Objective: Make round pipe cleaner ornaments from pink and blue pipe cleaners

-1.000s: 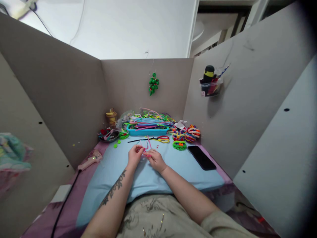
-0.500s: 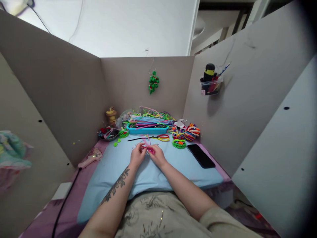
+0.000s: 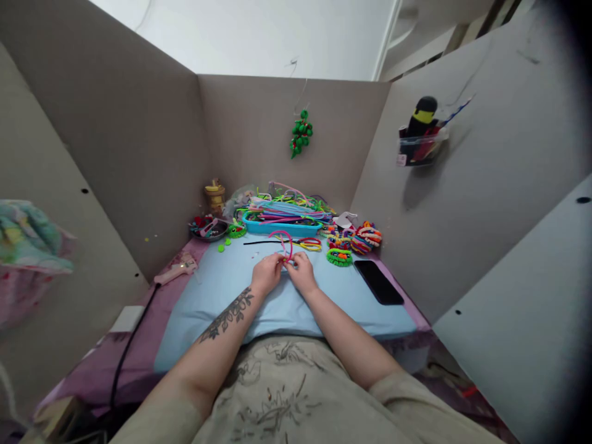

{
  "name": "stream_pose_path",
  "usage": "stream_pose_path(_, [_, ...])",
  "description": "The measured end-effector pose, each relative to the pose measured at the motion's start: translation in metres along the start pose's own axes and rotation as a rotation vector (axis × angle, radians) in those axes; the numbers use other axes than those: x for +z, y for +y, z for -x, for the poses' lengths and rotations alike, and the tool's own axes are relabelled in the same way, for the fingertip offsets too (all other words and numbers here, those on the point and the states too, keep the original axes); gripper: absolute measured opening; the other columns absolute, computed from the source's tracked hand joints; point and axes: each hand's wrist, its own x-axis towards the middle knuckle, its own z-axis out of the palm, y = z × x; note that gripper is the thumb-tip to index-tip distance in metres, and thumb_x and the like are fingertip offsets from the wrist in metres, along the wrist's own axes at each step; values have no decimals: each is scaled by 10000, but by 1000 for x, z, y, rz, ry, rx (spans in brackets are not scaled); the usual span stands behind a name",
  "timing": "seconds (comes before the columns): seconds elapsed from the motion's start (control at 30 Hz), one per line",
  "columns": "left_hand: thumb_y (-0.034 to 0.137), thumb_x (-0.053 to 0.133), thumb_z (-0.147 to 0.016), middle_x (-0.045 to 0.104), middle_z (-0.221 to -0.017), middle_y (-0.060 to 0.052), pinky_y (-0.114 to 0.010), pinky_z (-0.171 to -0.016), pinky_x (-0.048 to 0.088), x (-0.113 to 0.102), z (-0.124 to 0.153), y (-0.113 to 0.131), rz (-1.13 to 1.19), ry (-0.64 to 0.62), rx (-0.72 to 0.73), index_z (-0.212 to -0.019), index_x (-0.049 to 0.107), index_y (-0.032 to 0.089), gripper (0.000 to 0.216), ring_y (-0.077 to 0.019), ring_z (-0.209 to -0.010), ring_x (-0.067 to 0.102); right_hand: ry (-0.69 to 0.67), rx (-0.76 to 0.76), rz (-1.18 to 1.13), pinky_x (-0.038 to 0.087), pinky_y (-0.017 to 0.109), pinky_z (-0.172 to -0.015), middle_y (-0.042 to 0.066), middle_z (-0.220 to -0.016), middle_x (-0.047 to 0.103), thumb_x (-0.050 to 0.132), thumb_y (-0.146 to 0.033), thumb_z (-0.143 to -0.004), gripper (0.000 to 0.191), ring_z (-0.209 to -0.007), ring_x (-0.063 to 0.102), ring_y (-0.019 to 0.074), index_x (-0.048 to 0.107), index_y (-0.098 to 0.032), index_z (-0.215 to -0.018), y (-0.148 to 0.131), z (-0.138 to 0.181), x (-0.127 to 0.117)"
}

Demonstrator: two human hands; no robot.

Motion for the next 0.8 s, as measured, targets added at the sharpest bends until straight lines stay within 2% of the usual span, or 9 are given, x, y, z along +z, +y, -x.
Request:
stream_pose_path(0.3, [212, 484, -824, 648, -979, -72, -320, -804, 441, -2, 2, 1, 85, 26, 82, -1039, 570, 205, 232, -204, -903, 588, 50, 112, -92, 433, 273, -654, 13, -788, 466, 595, -213, -681, 50, -661, 465, 135, 584, -179, -646, -6, -1, -5])
stream_pose_path(0.43, [205, 493, -816, 604, -1040, -78, -326, -867, 423, -4, 1, 3, 109, 50, 122, -1021, 566, 203, 217, -200, -995, 546, 81, 132, -87, 422, 281, -665, 18, -801, 443, 622, -234, -659, 84, -690, 460, 145, 585, -174, -614, -2, -1, -5])
stream_pose_path(0.5, [219, 510, -806, 577, -1059, -97, -333, -869, 423, -5, 1, 4, 81, 82, 104, -1004, 572, 189, 210, -212, -1018, 528, 82, 144, -89, 419, 286, -670, 19, -809, 441, 626, -243, -661, 83, -686, 457, 144, 598, -172, -628, 0, -2, -6])
stream_pose_path(0.6, [229, 513, -807, 602, -990, -100, -337, -829, 440, -6, 1, 5, 72, 76, 74, -1008, 577, 175, 217, -215, -952, 553, 102, 163, -107, 417, 293, -679, 24, -823, 448, 630, -258, -665, 98, -693, 461, 145, 602, -169, -635, 0, -2, -6])
stream_pose_path(0.8, [240, 527, -814, 674, -985, -64, -340, -838, 452, -1, 1, 3, 170, 37, -16, -1155, 537, 211, 342, -200, -928, 596, 93, 177, -197, 414, 286, -668, 8, -766, 436, 599, -303, -705, 173, -680, 469, 139, 581, -171, -595, -3, -3, -4])
